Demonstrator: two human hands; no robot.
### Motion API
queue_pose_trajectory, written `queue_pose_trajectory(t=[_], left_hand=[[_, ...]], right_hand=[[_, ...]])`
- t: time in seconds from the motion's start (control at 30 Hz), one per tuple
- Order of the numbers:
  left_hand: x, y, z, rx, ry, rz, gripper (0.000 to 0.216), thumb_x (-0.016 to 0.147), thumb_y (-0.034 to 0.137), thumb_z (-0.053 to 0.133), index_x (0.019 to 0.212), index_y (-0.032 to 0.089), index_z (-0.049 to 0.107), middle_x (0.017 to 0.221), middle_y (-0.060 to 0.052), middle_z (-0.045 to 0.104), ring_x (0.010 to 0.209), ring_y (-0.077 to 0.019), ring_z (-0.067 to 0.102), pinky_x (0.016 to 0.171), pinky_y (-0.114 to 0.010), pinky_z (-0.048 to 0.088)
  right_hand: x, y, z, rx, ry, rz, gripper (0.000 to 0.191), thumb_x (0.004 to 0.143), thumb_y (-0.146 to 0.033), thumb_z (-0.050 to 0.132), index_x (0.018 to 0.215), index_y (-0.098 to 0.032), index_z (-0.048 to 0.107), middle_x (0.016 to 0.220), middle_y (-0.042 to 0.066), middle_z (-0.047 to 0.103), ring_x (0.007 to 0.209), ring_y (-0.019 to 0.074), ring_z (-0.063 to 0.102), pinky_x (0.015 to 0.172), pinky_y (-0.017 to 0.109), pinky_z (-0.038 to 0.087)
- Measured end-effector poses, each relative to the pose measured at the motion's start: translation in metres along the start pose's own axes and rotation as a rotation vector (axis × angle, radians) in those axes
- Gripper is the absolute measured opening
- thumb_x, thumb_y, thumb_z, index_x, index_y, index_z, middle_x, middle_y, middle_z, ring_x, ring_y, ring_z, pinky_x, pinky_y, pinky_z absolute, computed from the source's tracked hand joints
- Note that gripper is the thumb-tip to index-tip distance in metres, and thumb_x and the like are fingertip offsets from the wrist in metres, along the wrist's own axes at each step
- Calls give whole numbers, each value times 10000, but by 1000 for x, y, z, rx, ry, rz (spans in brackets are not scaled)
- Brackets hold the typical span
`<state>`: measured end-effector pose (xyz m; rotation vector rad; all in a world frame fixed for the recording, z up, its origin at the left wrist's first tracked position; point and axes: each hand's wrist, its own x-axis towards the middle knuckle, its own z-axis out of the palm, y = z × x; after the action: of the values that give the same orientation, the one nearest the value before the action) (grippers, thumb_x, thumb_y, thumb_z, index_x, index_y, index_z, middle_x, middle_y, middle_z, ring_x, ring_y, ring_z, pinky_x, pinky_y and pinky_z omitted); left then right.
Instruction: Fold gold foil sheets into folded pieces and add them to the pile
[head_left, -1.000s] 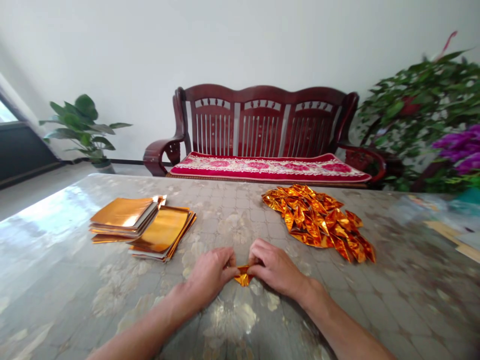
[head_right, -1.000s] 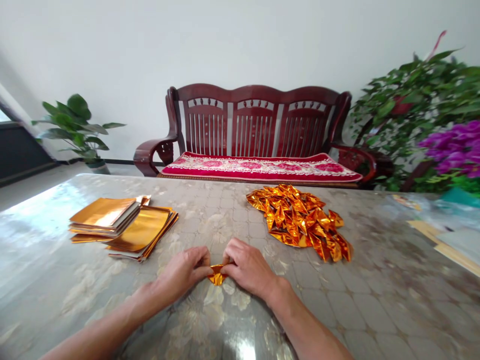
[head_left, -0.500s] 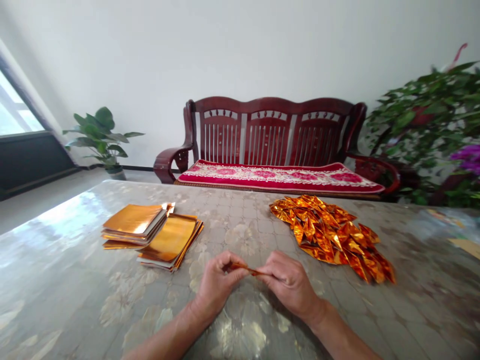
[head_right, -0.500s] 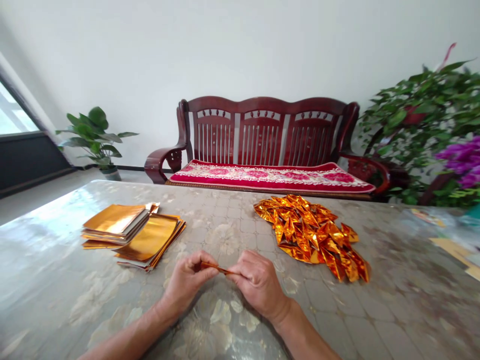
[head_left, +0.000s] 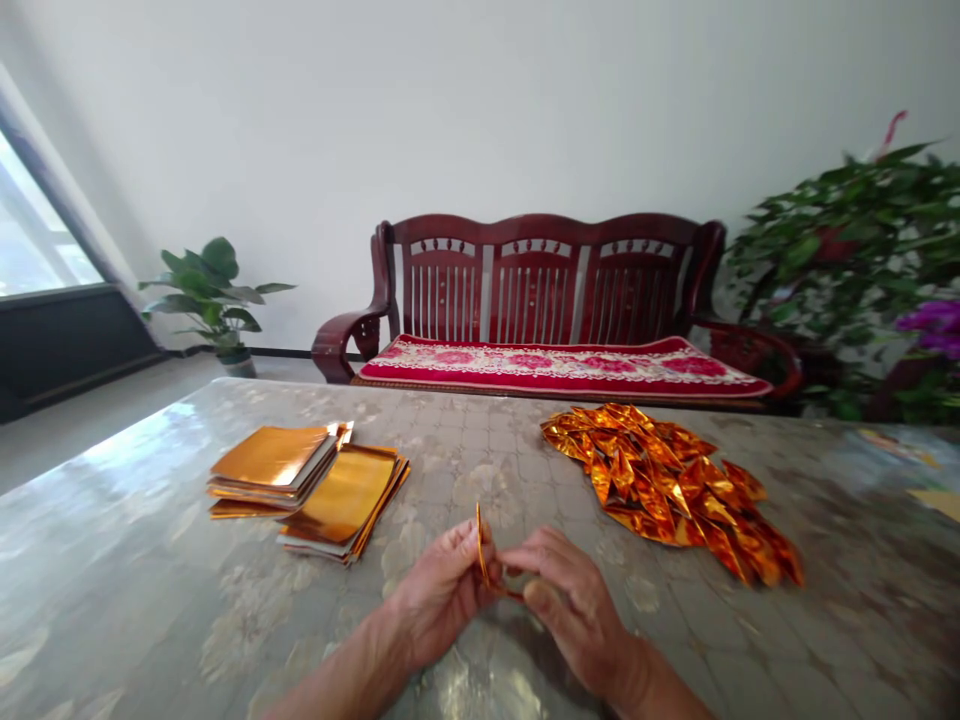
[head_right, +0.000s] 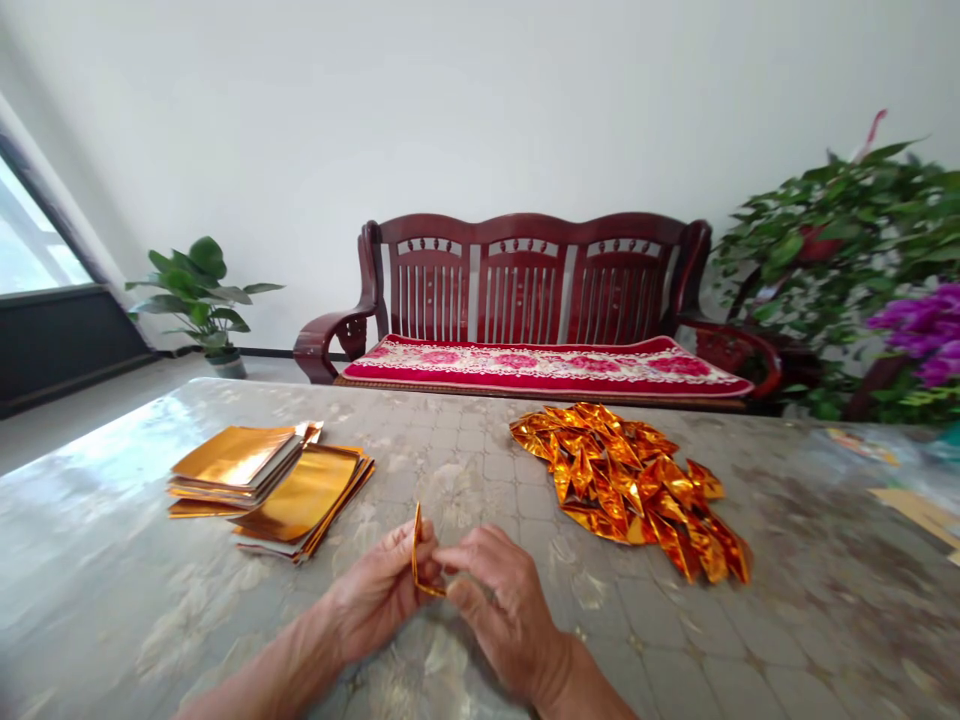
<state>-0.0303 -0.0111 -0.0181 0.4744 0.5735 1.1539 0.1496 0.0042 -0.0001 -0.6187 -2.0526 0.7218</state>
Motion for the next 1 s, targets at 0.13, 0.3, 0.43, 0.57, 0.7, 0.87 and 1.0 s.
queue_pose_trajectory(t=[0.13, 0.3, 0.43, 0.57, 0.7, 0.87, 1.0], left_hand=[[-9, 0, 4, -238, -86, -277, 201, 821, 246, 736, 921, 150, 591, 662, 54, 504, 583, -72, 538, 630, -197, 446], [-17, -8, 8, -356, -159, -466, 154, 829, 181, 693, 925, 127, 585, 658, 58, 421, 539, -51, 457, 566, -164, 382], [-19, -12, 7, -390, -71, -504, 102, 849, 144, 653, 840, 118, 555, 671, 54, 394, 517, -28, 403, 532, -124, 339], [-21, -13, 6, -443, -44, -531, 96, 879, 131, 611, 815, 113, 543, 666, 52, 388, 498, -19, 403, 499, -96, 327], [-19, -11, 6, -407, -48, -547, 109, 899, 144, 579, 796, 118, 557, 641, 50, 403, 472, -24, 406, 468, -102, 335], [-8, -2, 7, -35, -86, -399, 176, 852, 259, 666, 929, 101, 647, 767, -65, 634, 587, -111, 601, 575, -212, 480], [-3, 7, 8, 170, 160, -3, 309, 868, 344, 659, 1079, 121, 692, 1034, -125, 719, 899, -201, 677, 798, -305, 518]], right_hand=[[5, 2, -3, 137, 175, 249, 482, 955, -570, 472, 1303, -259, 590, 1154, 83, 663, 1062, 235, 600, 903, 351, 465], [9, 4, 0, 260, 104, 335, 437, 870, -549, 609, 1150, -224, 698, 1021, 69, 694, 975, 232, 611, 901, 374, 459], [11, 2, 3, 291, 112, 311, 279, 807, -460, 696, 915, -212, 767, 853, 43, 668, 879, 209, 606, 869, 359, 462], [13, -2, 6, 311, 137, 339, 184, 760, -389, 732, 801, -214, 769, 773, 30, 657, 839, 201, 600, 837, 341, 462], [14, -6, 7, 327, 157, 391, 130, 725, -337, 739, 692, -211, 747, 698, 14, 645, 759, 183, 593, 769, 312, 464], [13, 1, 5, 391, 248, 553, 167, 715, -354, 745, 679, -192, 731, 653, 5, 669, 644, 159, 581, 660, 280, 462], [10, 15, 1, 500, 401, 631, 252, 669, -417, 798, 689, -176, 728, 662, 14, 698, 630, 159, 588, 636, 269, 462]])
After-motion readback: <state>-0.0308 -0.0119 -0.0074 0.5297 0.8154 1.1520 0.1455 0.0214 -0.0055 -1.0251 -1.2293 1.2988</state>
